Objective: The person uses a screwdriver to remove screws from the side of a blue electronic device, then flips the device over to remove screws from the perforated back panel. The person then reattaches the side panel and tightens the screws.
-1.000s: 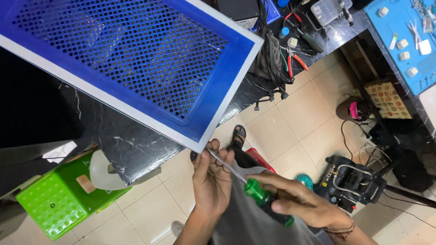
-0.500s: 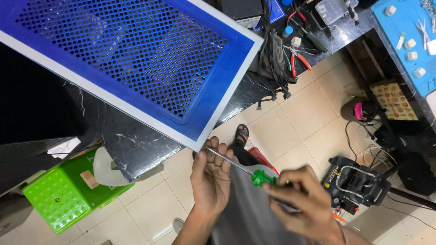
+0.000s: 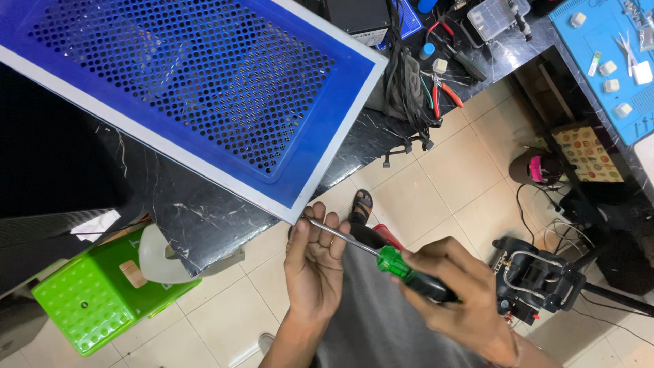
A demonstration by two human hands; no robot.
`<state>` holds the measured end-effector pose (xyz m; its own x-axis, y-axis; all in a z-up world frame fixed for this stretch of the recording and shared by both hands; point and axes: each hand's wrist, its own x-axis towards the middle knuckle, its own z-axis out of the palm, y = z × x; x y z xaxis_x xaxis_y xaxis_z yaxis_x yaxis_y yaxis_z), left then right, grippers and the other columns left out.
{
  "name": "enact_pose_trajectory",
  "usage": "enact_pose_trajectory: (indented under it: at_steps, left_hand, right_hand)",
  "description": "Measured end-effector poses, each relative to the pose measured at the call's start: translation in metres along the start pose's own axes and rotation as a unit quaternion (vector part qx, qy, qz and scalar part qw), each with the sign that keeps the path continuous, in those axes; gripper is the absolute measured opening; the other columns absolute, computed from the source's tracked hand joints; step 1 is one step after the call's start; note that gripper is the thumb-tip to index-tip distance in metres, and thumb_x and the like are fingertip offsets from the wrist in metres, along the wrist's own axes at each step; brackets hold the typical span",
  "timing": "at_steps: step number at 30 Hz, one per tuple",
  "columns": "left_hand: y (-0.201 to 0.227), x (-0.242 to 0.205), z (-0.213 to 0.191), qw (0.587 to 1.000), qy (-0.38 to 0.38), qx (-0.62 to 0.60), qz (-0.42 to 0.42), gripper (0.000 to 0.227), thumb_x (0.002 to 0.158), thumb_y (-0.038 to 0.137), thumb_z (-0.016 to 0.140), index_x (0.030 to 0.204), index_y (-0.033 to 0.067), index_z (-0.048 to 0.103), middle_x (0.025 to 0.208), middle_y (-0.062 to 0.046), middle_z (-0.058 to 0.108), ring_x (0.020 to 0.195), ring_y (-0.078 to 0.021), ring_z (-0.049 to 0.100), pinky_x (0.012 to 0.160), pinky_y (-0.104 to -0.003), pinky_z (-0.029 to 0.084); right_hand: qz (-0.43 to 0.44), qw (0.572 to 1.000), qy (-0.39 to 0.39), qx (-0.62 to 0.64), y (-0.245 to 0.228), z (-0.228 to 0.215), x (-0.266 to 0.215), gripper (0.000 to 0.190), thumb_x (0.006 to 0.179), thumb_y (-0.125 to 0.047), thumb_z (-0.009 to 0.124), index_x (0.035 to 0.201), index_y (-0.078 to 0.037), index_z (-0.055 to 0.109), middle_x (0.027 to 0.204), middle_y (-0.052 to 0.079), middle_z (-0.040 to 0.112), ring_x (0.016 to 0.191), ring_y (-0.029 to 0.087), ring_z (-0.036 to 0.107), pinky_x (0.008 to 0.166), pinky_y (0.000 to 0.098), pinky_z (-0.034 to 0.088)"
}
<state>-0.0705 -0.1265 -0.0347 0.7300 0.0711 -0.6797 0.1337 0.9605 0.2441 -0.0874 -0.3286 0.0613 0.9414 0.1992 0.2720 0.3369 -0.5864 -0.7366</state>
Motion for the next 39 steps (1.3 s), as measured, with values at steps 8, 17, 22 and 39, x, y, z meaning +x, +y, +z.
enact_pose_trajectory:
  at_steps: [8,17,22,39]
  left_hand:
    - [0.007,-0.003,0.004,0.999,-0.011,0.034,0.004,0.03,0.106,0.024,0.067,0.13,0.0055,0.07,0.135,-0.011,0.077,0.118,-0.0263,0.075,0.113,-0.05,0.061]
    - [0.013,-0.003,0.005,0.999,-0.01,0.038,-0.008,0.029,0.105,0.02,0.068,0.129,0.0034,0.07,0.138,-0.018,0.077,0.115,-0.0309,0.076,0.104,-0.044,0.064]
    - [0.014,-0.005,0.005,0.999,0.023,0.048,-0.004,0.031,0.105,0.02,0.069,0.132,0.0035,0.071,0.137,-0.016,0.077,0.115,-0.0282,0.077,0.095,-0.04,0.067]
    - [0.007,0.0,-0.003,1.0,-0.015,0.007,0.021,0.021,0.108,0.019,0.069,0.123,0.0063,0.071,0.121,-0.007,0.076,0.105,-0.0226,0.076,0.098,-0.05,0.067]
  right_hand:
    - [0.155,0.97,-0.184,0.015,0.014,-0.009,-0.016,0.043,0.095,-0.037,0.065,0.132,-0.015,0.066,0.074,-0.002,0.068,0.047,0.016,0.059,0.05,0.0306,0.052]
    - [-0.062,0.998,0.015,0.016,0.011,-0.001,-0.004,0.027,0.081,-0.004,0.088,0.106,-0.005,0.077,0.1,0.012,0.061,0.089,0.024,0.062,0.079,0.0317,0.054]
    - [0.137,0.98,-0.118,0.086,0.01,-0.013,-0.016,0.034,0.099,-0.032,0.067,0.127,-0.012,0.069,0.092,-0.007,0.082,0.05,0.007,0.051,0.052,0.023,0.046]
    - [0.002,0.998,-0.058,0.023,0.009,-0.007,-0.017,0.04,0.103,-0.028,0.065,0.129,0.0,0.072,0.117,0.013,0.087,0.072,0.018,0.083,0.062,0.0263,0.063]
